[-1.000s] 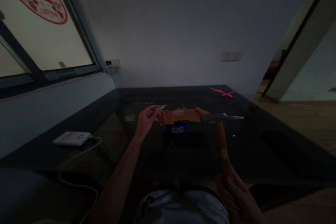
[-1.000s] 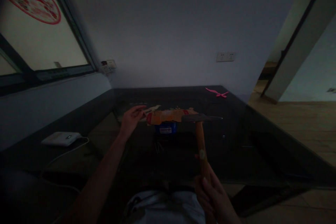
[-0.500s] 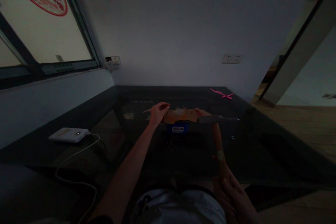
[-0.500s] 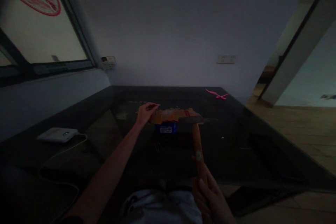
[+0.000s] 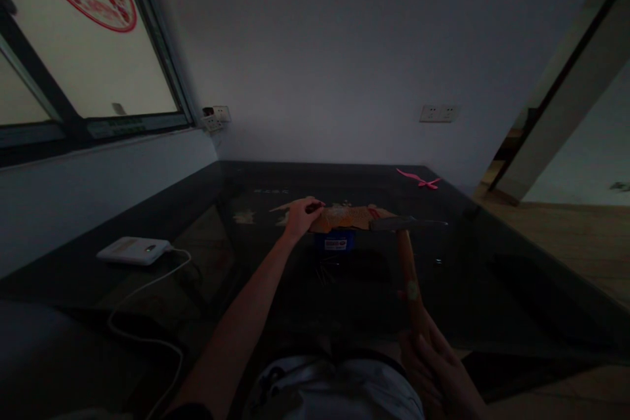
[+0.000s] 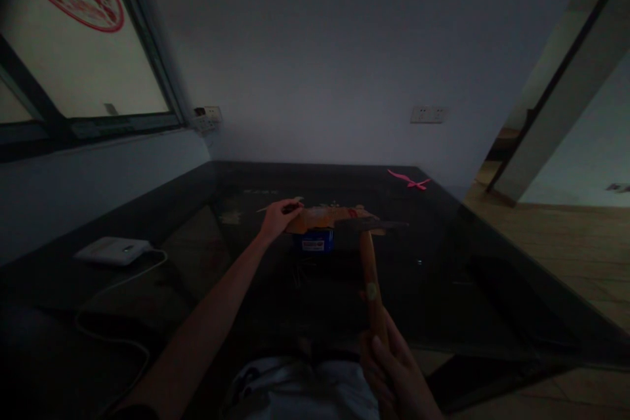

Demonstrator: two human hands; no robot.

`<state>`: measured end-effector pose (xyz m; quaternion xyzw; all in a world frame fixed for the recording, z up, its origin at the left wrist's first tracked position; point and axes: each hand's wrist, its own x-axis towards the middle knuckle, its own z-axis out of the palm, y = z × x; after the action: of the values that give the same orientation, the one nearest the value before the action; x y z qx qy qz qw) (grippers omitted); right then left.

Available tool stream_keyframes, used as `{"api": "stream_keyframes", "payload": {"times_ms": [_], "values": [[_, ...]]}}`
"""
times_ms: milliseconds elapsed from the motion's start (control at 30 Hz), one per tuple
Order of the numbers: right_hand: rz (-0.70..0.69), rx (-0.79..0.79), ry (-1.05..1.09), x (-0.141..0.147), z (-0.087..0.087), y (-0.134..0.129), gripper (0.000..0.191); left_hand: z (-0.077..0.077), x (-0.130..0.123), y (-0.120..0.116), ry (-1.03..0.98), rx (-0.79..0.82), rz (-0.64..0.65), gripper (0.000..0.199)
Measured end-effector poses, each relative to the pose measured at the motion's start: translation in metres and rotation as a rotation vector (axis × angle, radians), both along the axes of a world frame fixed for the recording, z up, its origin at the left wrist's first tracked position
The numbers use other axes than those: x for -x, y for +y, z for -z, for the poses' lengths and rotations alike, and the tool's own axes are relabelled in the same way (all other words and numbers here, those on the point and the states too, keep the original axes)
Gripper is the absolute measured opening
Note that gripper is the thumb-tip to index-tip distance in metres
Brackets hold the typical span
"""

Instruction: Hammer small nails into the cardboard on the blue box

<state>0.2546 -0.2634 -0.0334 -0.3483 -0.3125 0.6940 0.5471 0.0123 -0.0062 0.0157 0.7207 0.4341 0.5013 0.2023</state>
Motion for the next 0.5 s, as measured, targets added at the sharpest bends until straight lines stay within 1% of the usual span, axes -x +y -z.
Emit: {"api": "stream_keyframes", "payload": {"times_ms": [100,167,200,233,267,300,333,433,500], "values": [[-0.013,-0.032,-0.051,-0.005,-0.005,0.004,0.072,0.001,0.0,0.0,0.002,0.0,-0.005,0.016],[-0.018,-0.06,-0.163,-0.011,-0.015,0.011,0.072,0.001,0.0,0.0,-0.004,-0.012,-0.006,0.016],[-0.017,-0.074,-0.244,-0.014,-0.023,0.015,0.072,0.002,0.0,0.0,-0.005,-0.018,-0.005,0.016],[-0.003,-0.085,-0.342,-0.016,-0.033,0.021,0.071,0.002,0.0,0.001,-0.003,-0.023,-0.006,0.015],[-0.018,-0.094,-0.444,-0.017,-0.046,0.027,0.072,0.003,0.0,0.002,0.005,-0.028,-0.011,0.015],[0.029,-0.125,-0.526,-0.016,-0.06,0.033,0.068,0.005,0.001,0.003,0.01,-0.03,-0.021,0.013],[0.036,-0.162,-0.592,-0.014,-0.075,0.04,0.061,0.006,0.001,0.004,0.015,-0.029,-0.031,0.012],[-0.033,-0.275,-0.73,-0.002,-0.118,0.062,0.059,0.011,0.001,0.009,0.007,-0.016,-0.049,0.011],[-0.102,-0.331,-0.831,0.006,-0.137,0.076,0.061,0.013,0.001,0.01,0.001,-0.007,-0.048,0.011]]}}
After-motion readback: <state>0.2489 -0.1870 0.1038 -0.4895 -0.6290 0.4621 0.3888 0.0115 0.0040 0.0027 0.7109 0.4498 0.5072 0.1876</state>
